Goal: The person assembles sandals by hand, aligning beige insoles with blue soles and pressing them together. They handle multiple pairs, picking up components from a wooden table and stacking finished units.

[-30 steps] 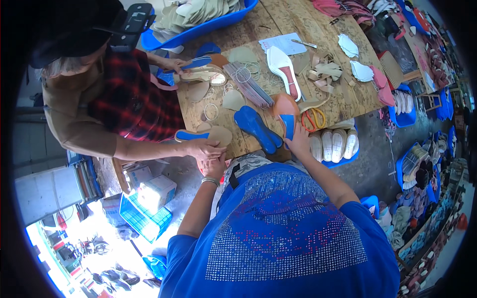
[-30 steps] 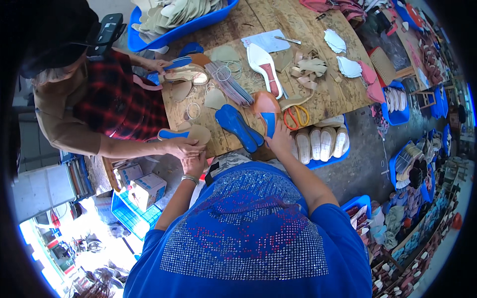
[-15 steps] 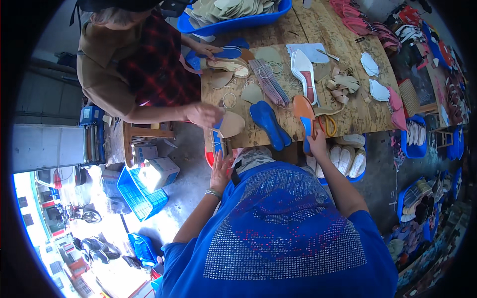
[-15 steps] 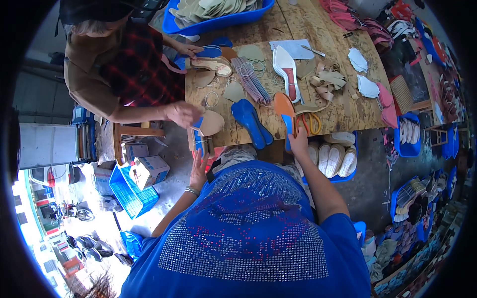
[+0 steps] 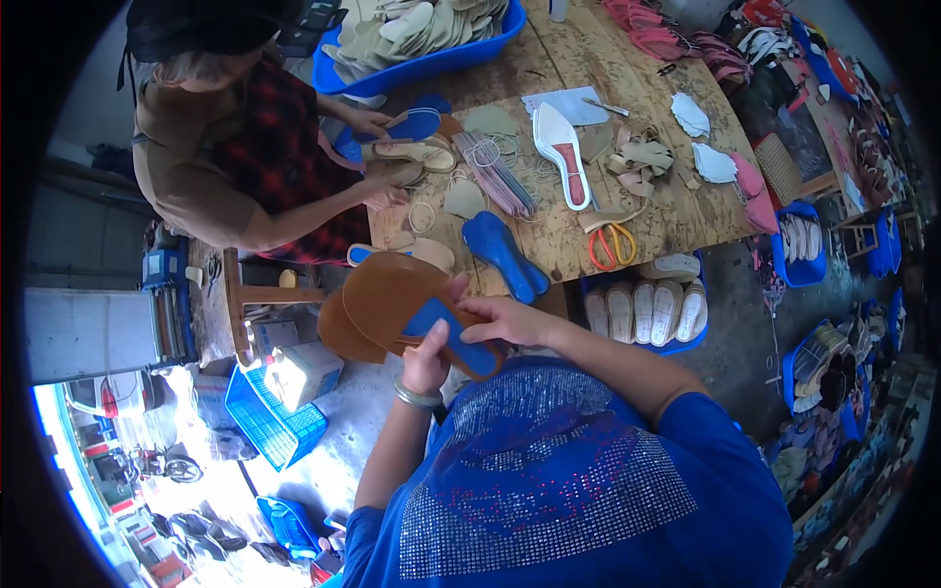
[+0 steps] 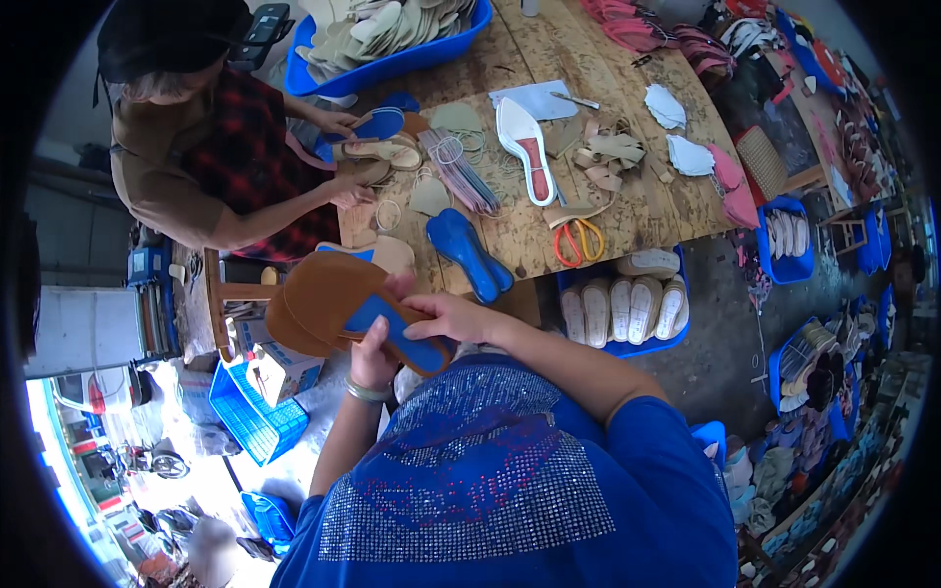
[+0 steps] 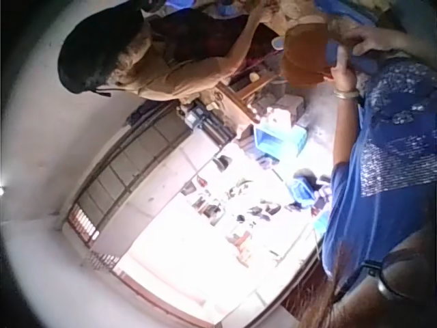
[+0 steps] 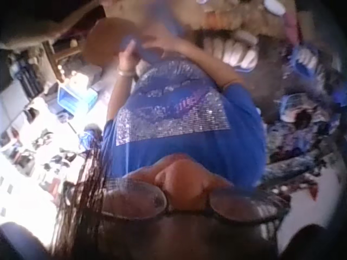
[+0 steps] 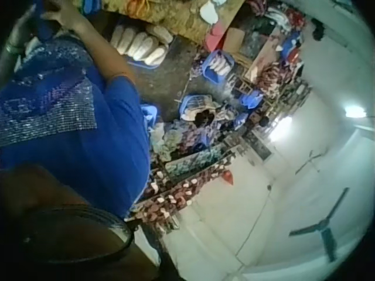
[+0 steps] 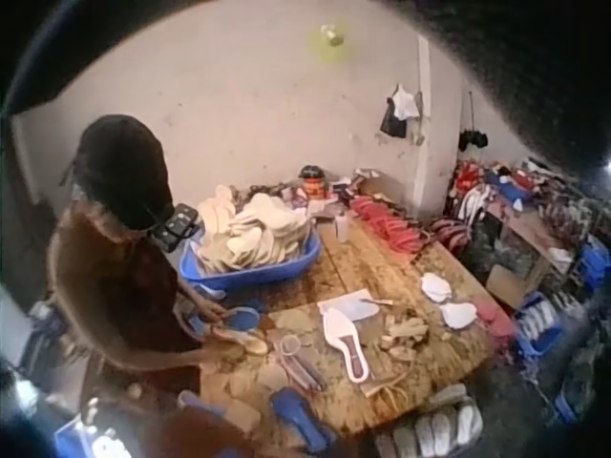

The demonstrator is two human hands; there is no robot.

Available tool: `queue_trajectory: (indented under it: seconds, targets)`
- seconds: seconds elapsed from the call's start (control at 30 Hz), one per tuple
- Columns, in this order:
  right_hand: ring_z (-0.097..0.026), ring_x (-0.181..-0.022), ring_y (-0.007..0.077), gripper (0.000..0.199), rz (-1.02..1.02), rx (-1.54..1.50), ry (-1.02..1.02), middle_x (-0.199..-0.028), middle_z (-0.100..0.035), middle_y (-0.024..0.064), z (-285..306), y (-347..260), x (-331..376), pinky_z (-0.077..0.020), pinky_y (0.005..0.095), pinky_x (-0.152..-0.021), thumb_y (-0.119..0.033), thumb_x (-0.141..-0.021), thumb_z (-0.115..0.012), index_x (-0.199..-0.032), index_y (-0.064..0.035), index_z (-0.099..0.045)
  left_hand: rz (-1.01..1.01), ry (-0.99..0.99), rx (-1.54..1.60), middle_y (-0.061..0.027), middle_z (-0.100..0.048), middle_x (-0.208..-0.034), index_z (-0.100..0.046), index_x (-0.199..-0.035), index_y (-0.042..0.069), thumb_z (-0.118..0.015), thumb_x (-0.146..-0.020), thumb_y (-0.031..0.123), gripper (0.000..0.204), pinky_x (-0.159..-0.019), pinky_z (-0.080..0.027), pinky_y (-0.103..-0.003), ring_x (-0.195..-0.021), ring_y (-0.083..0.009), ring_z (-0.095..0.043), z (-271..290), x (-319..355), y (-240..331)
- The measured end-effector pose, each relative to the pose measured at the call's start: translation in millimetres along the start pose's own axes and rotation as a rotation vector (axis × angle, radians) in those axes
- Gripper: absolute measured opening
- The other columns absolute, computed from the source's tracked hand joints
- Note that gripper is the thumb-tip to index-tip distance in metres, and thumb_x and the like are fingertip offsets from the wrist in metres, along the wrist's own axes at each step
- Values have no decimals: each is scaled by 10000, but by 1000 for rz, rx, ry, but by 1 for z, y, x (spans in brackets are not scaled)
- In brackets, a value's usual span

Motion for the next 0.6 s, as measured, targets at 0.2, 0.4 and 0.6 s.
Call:
queue_trajectory:
  seconds: [0.2,0.4,0.6]
  targets:
    - [-497,-1179,209,950,156,239,71,-1322,-451,163,-29,4,-11,-468,306,-902,-207,-705,-837,-1436,-19,-261,-99,345,-256,-156,-559,-1214,-323,-1383,-21,-540,-903,177,562,-995,-409,-402,-1131,-243,-524,46,27,37]
    - [-500,-1191,381,1114,155,502,60,-1308,-460,241,-77,4,-36,-433,429,-978,-238,-643,-843,-1481,-55,-131,-215,344,-411,-81,-517,-1132,-274,-1416,-8,-723,-811,226,788,-955,-438,-367,-1051,-206,-526,62,48,46]
    - [-531,-1157,355,926,186,556,-44,-1312,-477,211,-119,-4,-67,-442,408,-977,-198,-679,-812,-1427,-58,-285,-321,257,-551,-94,-545,-1102,-284,-1405,-11,-806,-723,270,903,-948,-438,-364,-1036,-212,-543,99,69,86]
Point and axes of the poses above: each hand's wrist, its own x-axis away from the middle knuckle, its own z-axis out of the back of the hand, y = z × x, the point moved 10 cm from there along -x, towards the middle knuckle
